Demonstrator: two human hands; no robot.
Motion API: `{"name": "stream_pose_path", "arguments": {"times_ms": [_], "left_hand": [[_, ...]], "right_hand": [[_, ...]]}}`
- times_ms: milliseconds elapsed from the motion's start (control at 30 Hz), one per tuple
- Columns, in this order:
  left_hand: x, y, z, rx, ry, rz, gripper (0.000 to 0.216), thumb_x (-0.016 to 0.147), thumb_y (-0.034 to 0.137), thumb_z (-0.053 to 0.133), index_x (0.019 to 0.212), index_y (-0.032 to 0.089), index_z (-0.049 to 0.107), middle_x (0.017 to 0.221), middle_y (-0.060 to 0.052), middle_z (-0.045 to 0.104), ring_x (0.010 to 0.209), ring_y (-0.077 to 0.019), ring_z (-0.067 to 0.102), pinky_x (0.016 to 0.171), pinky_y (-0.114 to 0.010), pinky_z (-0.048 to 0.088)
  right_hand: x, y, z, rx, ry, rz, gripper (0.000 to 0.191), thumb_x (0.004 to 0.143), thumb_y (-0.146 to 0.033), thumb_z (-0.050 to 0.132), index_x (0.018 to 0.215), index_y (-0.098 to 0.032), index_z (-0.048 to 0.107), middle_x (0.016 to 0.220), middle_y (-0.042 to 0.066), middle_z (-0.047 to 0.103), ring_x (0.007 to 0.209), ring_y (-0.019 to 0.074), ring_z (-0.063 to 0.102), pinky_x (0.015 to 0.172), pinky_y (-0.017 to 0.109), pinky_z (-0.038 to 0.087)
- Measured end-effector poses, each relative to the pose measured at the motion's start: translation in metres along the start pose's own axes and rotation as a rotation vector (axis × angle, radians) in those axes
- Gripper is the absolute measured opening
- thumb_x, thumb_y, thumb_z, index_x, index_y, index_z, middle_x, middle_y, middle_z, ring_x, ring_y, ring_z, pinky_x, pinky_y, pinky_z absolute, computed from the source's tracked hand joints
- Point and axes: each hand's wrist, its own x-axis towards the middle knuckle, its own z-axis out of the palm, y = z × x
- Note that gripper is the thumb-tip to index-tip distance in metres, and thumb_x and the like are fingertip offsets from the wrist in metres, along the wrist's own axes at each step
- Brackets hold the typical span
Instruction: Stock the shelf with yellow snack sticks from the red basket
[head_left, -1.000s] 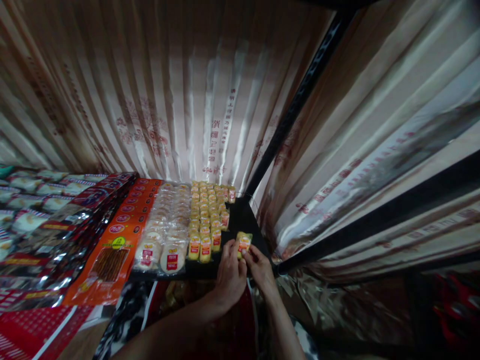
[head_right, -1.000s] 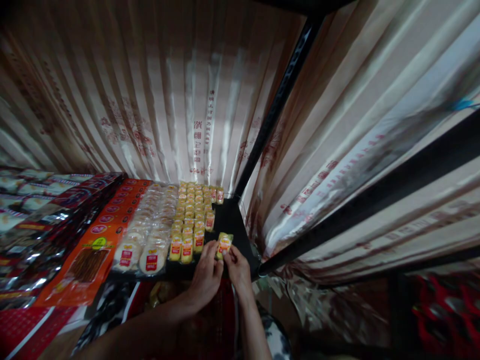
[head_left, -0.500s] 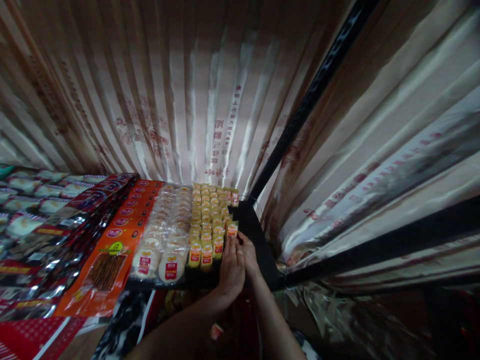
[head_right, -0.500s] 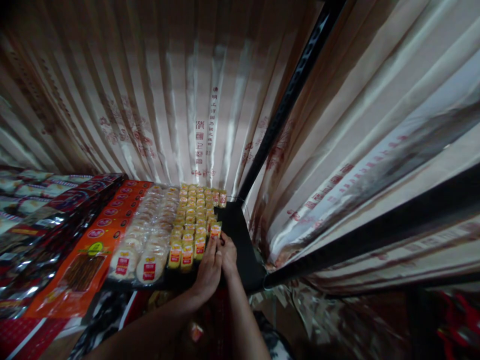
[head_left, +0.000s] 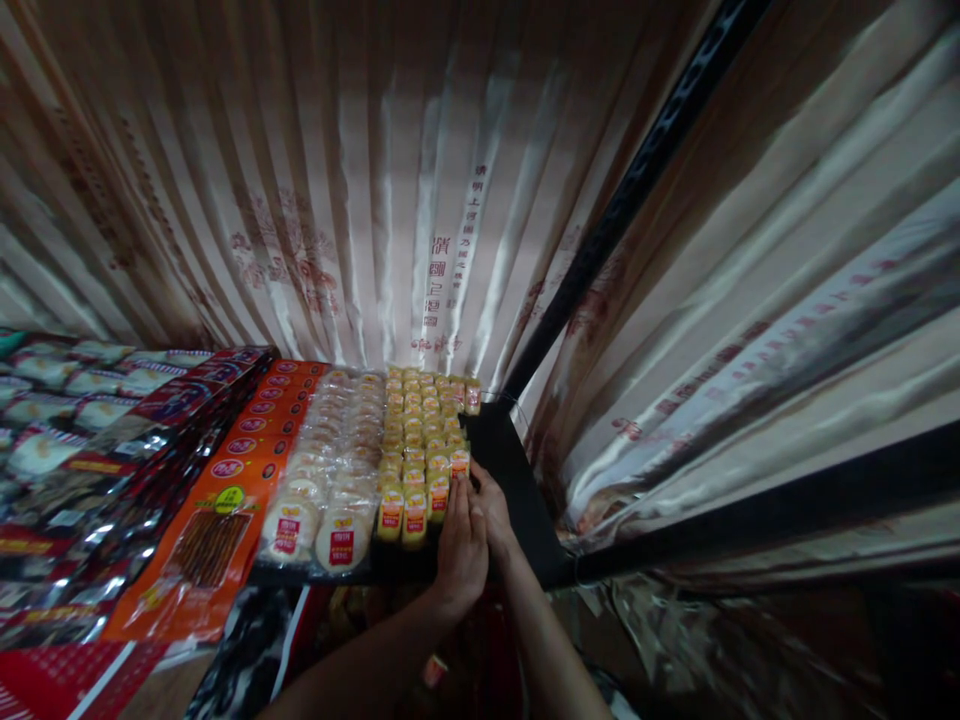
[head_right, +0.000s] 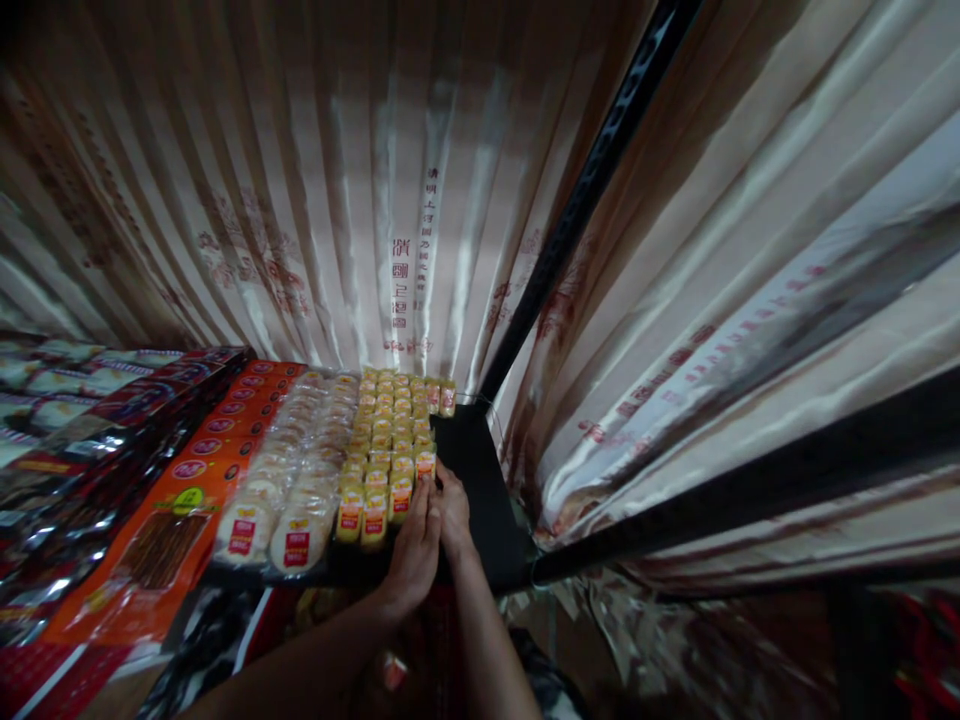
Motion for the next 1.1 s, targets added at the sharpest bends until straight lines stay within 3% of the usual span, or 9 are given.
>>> {"name": "stream_pose_path", "arguments": {"times_ms": [133,233,400,567,700,900,1000,1100], "left_hand": [[0.002,-0.006,0.003,-0.052,0.023,0.021,0.049,0.089,0.030,0.027,0.132,0.012,0.039,0.142,-0.009,0.037,0.138,-0.0157,0.015,0.114,-0.031,0.014],[0.004,-0.012,0.008,-0.088,0.046,0.028,0.048,0.089,0.028,0.027,0.133,0.014,0.038,0.141,-0.007,0.039,0.137,-0.0137,0.017,0.114,-0.028,0.015],[0.004,-0.013,0.008,-0.071,0.056,0.035,0.049,0.088,0.027,0.028,0.134,0.013,0.036,0.143,-0.008,0.035,0.137,-0.0149,0.017,0.114,-0.030,0.014],[0.000,-0.002,0.000,0.002,0.044,0.001,0.050,0.084,0.020,0.030,0.133,0.011,0.038,0.142,-0.009,0.036,0.136,-0.0155,0.020,0.114,-0.030,0.015],[-0.011,0.001,-0.006,0.108,0.014,0.006,0.047,0.084,0.020,0.030,0.127,0.009,0.044,0.136,-0.014,0.043,0.132,-0.0195,0.032,0.112,-0.033,0.022],[-0.053,-0.012,-0.012,0.109,-0.013,0.150,0.040,0.087,0.025,0.029,0.120,0.013,0.050,0.120,-0.013,0.057,0.113,-0.0197,0.051,0.101,-0.035,0.038],[-0.084,-0.022,-0.022,0.057,-0.119,0.190,0.040,0.088,0.028,0.031,0.120,0.016,0.051,0.119,-0.011,0.058,0.111,-0.0191,0.052,0.099,-0.034,0.039],[-0.110,-0.042,-0.031,0.033,-0.270,0.172,0.042,0.088,0.032,0.032,0.124,0.018,0.048,0.126,-0.009,0.054,0.115,-0.0190,0.050,0.101,-0.033,0.037]], "right_hand": [[0.004,0.005,0.005,-0.062,0.067,-0.098,0.049,0.075,-0.041,0.044,0.116,-0.018,0.060,0.113,0.008,0.063,0.111,0.0251,0.050,0.098,0.040,0.038],[0.006,0.007,0.010,-0.013,0.045,-0.128,0.049,0.078,-0.041,0.041,0.119,-0.020,0.058,0.113,0.007,0.063,0.110,0.0234,0.050,0.097,0.037,0.039],[0.005,0.011,0.013,0.005,0.053,-0.077,0.053,0.079,-0.044,0.041,0.125,-0.021,0.052,0.113,0.007,0.061,0.107,0.0221,0.052,0.096,0.037,0.040],[-0.002,0.010,0.016,-0.010,0.175,-0.050,0.059,0.077,-0.045,0.043,0.127,-0.016,0.048,0.120,0.012,0.055,0.114,0.0241,0.047,0.097,0.039,0.038],[-0.015,0.003,0.017,-0.006,0.258,-0.005,0.055,0.078,-0.040,0.039,0.125,-0.013,0.049,0.120,0.013,0.056,0.114,0.0236,0.046,0.098,0.040,0.036],[-0.072,-0.008,0.017,0.128,0.440,0.124,0.046,0.083,-0.041,0.035,0.119,-0.016,0.048,0.110,0.010,0.062,0.097,0.0197,0.056,0.087,0.036,0.042],[-0.114,-0.006,0.021,0.211,0.526,0.179,0.045,0.084,-0.047,0.036,0.114,-0.017,0.049,0.105,0.009,0.062,0.090,0.0180,0.058,0.081,0.032,0.044],[-0.151,0.008,0.030,0.175,0.531,0.217,0.041,0.083,-0.048,0.037,0.106,-0.017,0.052,0.094,0.009,0.063,0.085,0.0182,0.059,0.082,0.032,0.045]]}}
